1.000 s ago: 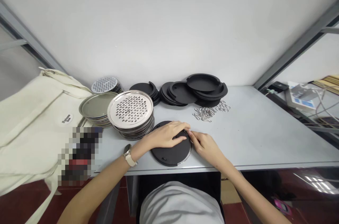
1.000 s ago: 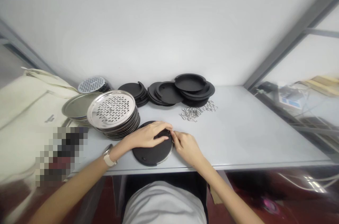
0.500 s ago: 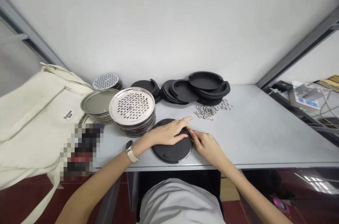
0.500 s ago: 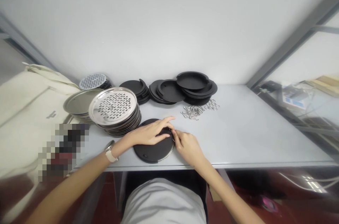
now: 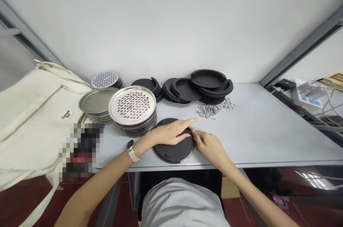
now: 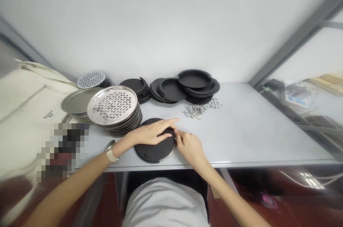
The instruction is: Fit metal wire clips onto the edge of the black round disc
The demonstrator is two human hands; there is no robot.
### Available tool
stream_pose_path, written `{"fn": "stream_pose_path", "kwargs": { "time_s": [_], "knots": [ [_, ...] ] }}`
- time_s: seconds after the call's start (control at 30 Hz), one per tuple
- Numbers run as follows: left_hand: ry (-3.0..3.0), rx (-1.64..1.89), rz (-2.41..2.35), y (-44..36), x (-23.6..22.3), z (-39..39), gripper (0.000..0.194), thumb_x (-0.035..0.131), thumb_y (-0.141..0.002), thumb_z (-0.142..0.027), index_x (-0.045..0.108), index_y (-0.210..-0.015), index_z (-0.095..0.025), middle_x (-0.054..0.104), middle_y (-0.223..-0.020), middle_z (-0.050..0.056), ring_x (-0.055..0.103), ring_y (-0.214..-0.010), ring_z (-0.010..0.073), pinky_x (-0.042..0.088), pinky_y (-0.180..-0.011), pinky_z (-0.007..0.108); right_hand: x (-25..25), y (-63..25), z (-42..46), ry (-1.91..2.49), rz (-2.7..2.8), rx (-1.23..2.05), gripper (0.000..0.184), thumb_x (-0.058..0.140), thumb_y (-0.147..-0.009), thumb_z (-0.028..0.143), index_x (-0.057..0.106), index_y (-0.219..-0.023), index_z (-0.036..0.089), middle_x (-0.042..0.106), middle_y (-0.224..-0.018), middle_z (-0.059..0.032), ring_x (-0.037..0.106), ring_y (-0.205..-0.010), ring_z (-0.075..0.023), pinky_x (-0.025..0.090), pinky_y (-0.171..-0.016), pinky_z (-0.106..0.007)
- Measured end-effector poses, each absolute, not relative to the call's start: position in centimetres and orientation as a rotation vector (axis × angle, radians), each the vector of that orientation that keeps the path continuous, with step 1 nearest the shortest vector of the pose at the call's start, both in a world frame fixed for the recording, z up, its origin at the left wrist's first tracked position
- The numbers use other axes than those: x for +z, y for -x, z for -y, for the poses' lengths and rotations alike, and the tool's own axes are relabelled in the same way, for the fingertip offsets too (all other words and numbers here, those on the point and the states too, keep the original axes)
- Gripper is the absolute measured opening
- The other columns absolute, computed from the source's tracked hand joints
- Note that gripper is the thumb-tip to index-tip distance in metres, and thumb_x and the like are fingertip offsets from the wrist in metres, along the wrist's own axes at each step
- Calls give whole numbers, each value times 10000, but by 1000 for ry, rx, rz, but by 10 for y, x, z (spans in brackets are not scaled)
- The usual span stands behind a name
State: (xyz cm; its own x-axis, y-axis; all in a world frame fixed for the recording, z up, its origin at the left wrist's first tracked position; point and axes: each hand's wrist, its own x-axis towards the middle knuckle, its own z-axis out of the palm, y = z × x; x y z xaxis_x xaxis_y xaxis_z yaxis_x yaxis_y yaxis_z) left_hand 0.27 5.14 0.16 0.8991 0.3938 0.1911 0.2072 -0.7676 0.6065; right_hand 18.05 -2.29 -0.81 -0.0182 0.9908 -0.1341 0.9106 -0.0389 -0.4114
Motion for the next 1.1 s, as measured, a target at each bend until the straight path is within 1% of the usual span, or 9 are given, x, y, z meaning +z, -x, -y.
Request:
{"fn": "stream_pose_path", "kwargs": {
  "time_s": [0.1, 0.37, 0.53, 0.8, 0.93, 1.1],
  "knots": [
    [-2469, 425, -418, -2, 2, -51, 557, 438, -956, -213, 192, -1455, -220, 538, -1290, 103, 463, -1251, 223, 372, -1064, 386, -7, -180, 23, 2058, 2022, 590, 446, 269, -1003, 352, 603, -742, 212, 689, -670, -47, 644, -639, -209, 311, -568, -257],
    [-2485, 441, -399, -3, 4, -50, 520, 434, -955, -196, 226, -1431, -225, 538, -1275, 103, 459, -1251, 226, 364, -1067, 396, -7, -181, 24, 2037, 2017, 605, 445, 265, -1004, 356, 592, -741, 211, 688, -672, -51, 642, -639, -207, 316, -572, -255],
    [-2489, 435, -409, -3, 4, -50, 517, 443, -952, -198, 230, -1424, -207, 541, -1264, 113, 457, -1251, 229, 378, -1053, 393, -8, -181, 27, 2037, 2010, 594, 436, 269, -1002, 350, 583, -734, 210, 690, -677, -54, 644, -640, -208, 315, -572, -254],
    [-2477, 435, -398, -3, 4, -51, 524, 445, -947, -180, 228, -1422, -221, 540, -1279, 106, 459, -1256, 235, 380, -1052, 395, -9, -179, 25, 2025, 2000, 596, 432, 270, -994, 356, 561, -708, 215, 678, -658, -48, 638, -632, -213, 319, -577, -256],
    [-2486, 455, -403, -4, 2, -51, 511, 451, -948, -195, 244, -1416, -208, 533, -1283, 122, 461, -1255, 241, 385, -1045, 398, -9, -181, 25, 2010, 2001, 628, 424, 271, -987, 361, 552, -703, 220, 667, -642, -41, 628, -613, -207, 318, -568, -253],
    [-2470, 461, -412, -4, 2, -51, 503, 464, -943, -198, 260, -1403, -213, 557, -1247, 114, 478, -1236, 241, 393, -1031, 400, -7, -185, 24, 1963, 2008, 663, 415, 272, -975, 376, 562, -719, 225, 653, -627, -33, 613, -591, -204, 332, -572, -252]
  ]
}}
